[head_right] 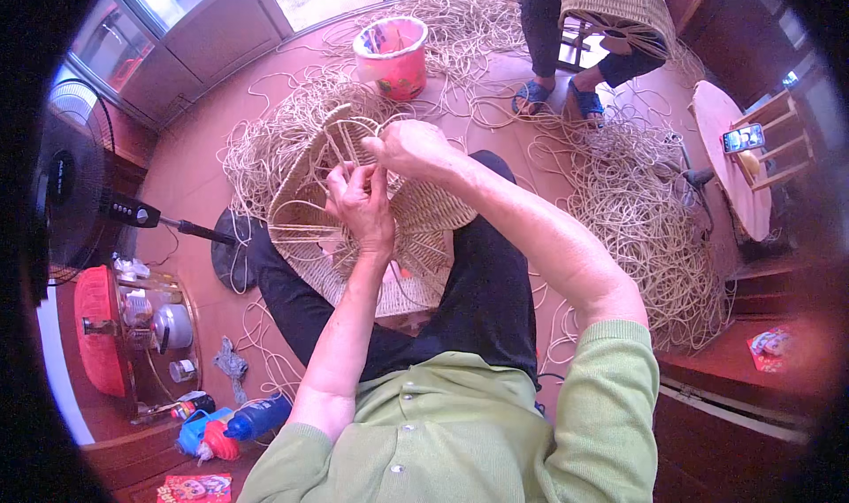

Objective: Weaving a wicker floral-shaped object.

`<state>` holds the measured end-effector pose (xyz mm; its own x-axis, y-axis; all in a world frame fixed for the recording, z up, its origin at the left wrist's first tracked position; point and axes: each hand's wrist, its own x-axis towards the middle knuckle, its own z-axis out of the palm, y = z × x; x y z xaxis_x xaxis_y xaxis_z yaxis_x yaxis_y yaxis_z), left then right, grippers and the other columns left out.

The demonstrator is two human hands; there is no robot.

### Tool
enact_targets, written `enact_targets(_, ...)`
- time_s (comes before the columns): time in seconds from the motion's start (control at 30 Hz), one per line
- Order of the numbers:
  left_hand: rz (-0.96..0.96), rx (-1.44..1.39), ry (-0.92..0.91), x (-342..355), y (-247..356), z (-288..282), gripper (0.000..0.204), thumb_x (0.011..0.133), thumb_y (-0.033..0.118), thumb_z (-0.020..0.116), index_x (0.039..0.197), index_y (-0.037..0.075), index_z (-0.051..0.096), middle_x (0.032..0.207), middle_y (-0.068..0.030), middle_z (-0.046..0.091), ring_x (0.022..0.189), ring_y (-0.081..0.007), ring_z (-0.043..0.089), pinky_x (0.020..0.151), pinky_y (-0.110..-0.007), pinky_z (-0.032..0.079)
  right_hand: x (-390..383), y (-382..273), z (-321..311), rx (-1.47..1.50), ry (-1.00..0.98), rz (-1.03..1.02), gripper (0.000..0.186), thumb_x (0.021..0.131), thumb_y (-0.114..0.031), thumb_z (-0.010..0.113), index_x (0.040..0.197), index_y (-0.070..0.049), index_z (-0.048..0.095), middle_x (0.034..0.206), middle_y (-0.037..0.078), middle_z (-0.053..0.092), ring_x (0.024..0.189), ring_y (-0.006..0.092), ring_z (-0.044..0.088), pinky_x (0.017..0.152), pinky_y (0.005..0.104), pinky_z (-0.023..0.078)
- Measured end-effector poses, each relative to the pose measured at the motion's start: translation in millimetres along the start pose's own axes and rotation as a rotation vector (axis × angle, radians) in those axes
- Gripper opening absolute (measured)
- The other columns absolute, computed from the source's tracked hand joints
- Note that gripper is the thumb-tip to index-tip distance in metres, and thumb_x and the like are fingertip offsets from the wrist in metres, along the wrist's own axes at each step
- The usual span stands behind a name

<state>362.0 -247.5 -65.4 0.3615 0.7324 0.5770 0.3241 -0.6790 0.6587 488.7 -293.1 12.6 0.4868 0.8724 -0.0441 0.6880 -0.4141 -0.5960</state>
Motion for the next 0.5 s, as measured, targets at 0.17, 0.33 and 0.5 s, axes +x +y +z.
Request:
enact_targets(0.17,-0.177,0.027,0.031,9,15,-1,0.037,0.076,0.034,0.076,0.098,0.011,0.057,0.1,-0.0039,0.057,0.104,-0.0233,0.055,0.092,-0.046,0.032,11,-7,9,0.342,-0.069,0.08,0.055,0.088,-0.05,0.06,0.087,0.004,0.071,0.086,0.027,0.069,0.083,0.0372,0.069,0.075,0.0445,0.052)
enact_targets(0.33,-0.13,0.064,0.094,7,11,8,0.05,0.072,0.043,0.08,0.1,0.01,0.055,0.095,-0.0031,0.056,0.097,-0.0232,0.056,0.091,-0.044,0.033,-1,4,17,-0.215,0.401,-0.202,0.028,0.089,-0.031,0.066,0.077,-0.005,0.071,0.077,0.014,0.069,0.076,0.0345,0.068,0.07,0.0425,0.051)
enact_targets(0.5,-0.047,0.054,0.05,2,1,5,0.02,0.076,0.024,0.075,0.093,0.013,0.072,0.111,-0.0079,0.058,0.114,-0.0248,0.053,0.098,-0.051,0.029,-62,-32,18,0.321,0.644,-0.388,0.026,0.096,-0.023,0.056,0.081,-0.003,0.064,0.069,0.009,0.061,0.067,0.0283,0.064,0.065,0.0396,0.051)
